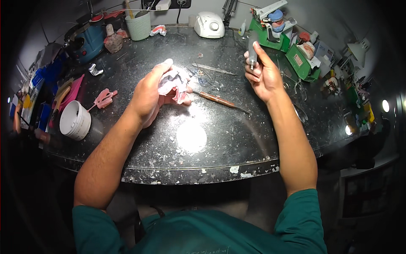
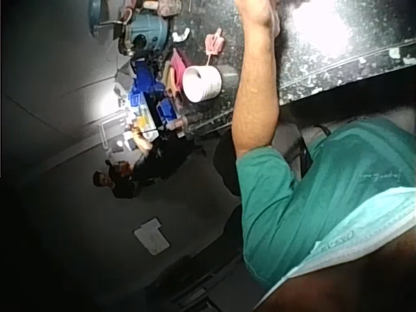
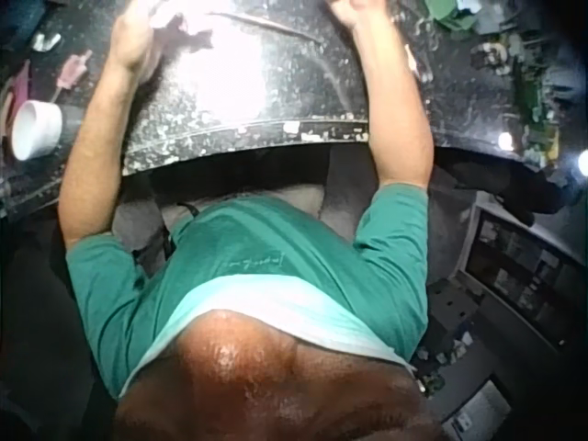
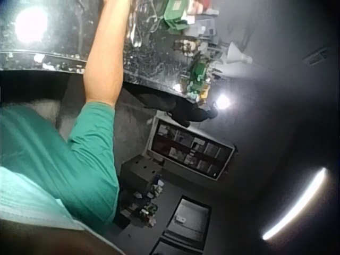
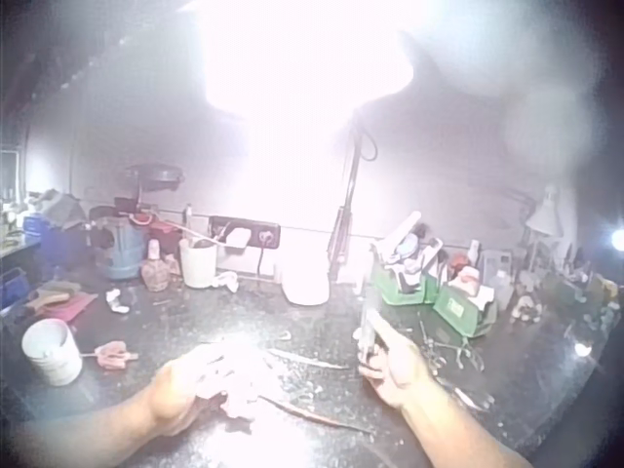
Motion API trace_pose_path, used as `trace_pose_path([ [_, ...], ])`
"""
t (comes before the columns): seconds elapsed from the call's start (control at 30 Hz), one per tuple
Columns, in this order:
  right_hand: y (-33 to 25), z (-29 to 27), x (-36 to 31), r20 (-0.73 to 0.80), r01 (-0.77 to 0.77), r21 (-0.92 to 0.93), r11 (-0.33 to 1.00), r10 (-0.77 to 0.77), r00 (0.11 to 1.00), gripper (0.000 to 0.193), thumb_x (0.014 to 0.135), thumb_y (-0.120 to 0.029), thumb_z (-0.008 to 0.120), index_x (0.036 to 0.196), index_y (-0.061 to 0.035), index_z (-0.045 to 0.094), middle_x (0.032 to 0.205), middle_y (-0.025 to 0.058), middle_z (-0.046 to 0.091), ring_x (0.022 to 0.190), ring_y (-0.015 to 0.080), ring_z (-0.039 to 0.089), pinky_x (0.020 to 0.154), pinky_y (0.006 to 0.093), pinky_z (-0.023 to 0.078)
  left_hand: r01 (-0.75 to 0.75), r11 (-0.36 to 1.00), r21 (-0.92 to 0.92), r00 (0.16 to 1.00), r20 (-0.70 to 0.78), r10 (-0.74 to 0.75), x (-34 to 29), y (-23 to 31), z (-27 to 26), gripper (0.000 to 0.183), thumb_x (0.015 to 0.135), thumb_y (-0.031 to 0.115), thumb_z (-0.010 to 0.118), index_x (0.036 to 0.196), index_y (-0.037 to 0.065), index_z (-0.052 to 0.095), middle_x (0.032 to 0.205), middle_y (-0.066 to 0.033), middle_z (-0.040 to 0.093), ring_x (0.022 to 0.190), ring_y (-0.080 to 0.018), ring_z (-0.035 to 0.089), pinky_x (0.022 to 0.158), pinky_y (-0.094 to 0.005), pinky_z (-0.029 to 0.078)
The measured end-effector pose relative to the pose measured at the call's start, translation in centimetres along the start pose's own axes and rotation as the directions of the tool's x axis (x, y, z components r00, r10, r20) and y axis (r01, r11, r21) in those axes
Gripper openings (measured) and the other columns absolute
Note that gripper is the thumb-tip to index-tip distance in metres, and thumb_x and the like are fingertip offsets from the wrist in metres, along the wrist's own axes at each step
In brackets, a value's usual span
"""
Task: The person refines a pink dental prosthesis using a rotary tool and a metal file. They repeatedly grind and file the object, rotating it to access different surfaces, while debris accumulates on the workbench.
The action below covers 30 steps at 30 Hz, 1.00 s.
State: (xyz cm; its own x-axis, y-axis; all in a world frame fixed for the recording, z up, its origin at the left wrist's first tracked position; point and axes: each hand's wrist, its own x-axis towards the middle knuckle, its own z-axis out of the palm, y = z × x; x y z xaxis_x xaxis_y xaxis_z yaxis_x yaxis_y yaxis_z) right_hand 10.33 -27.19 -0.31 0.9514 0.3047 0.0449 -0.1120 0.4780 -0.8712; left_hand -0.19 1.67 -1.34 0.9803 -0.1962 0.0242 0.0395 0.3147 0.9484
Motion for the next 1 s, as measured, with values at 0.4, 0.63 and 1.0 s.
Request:
trace_pose_path([
  [0.4,5.2,8.3,-4.7,0.606,0.861,-0.495,0.119,-0.663,0.440,0.027,0.077,-0.006,0.082,0.100,-0.0028,0.069,0.094,0.0122,0.074,0.086,0.0232,0.075,0.083,0.0330,0.060,-0.126,0.913,-0.388,0.992,-0.078,0.103,-0.4,-1.2,2.1,0.044,0.107,0.036,0.041,0.118,-0.003,0.059,0.108,-0.0173,0.067,0.098,-0.0272,0.068,0.090,-0.0499,0.059],
  [0.63,5.8,8.2,-5.2,0.604,0.829,-0.527,0.186,-0.605,0.519,0.028,0.080,-0.002,0.080,0.103,-0.0002,0.066,0.098,0.0138,0.073,0.097,0.0239,0.073,0.098,0.0420,0.056,-0.156,0.941,-0.299,0.982,-0.152,0.115,-0.8,-1.8,1.7,0.041,0.108,0.034,0.040,0.120,-0.001,0.059,0.108,-0.0150,0.067,0.095,-0.0240,0.067,0.086,-0.0446,0.059],
  [1.0,5.8,8.5,-5.2,0.552,0.804,-0.561,0.198,-0.634,0.542,0.028,0.077,-0.009,0.085,0.100,-0.0052,0.070,0.091,0.0097,0.073,0.081,0.0216,0.074,0.073,0.0307,0.059,-0.171,0.975,-0.143,0.980,-0.123,0.154,-1.3,-1.8,2.1,0.038,0.108,0.030,0.039,0.123,0.001,0.058,0.112,-0.0144,0.065,0.099,-0.0237,0.067,0.086,-0.0427,0.058],
])
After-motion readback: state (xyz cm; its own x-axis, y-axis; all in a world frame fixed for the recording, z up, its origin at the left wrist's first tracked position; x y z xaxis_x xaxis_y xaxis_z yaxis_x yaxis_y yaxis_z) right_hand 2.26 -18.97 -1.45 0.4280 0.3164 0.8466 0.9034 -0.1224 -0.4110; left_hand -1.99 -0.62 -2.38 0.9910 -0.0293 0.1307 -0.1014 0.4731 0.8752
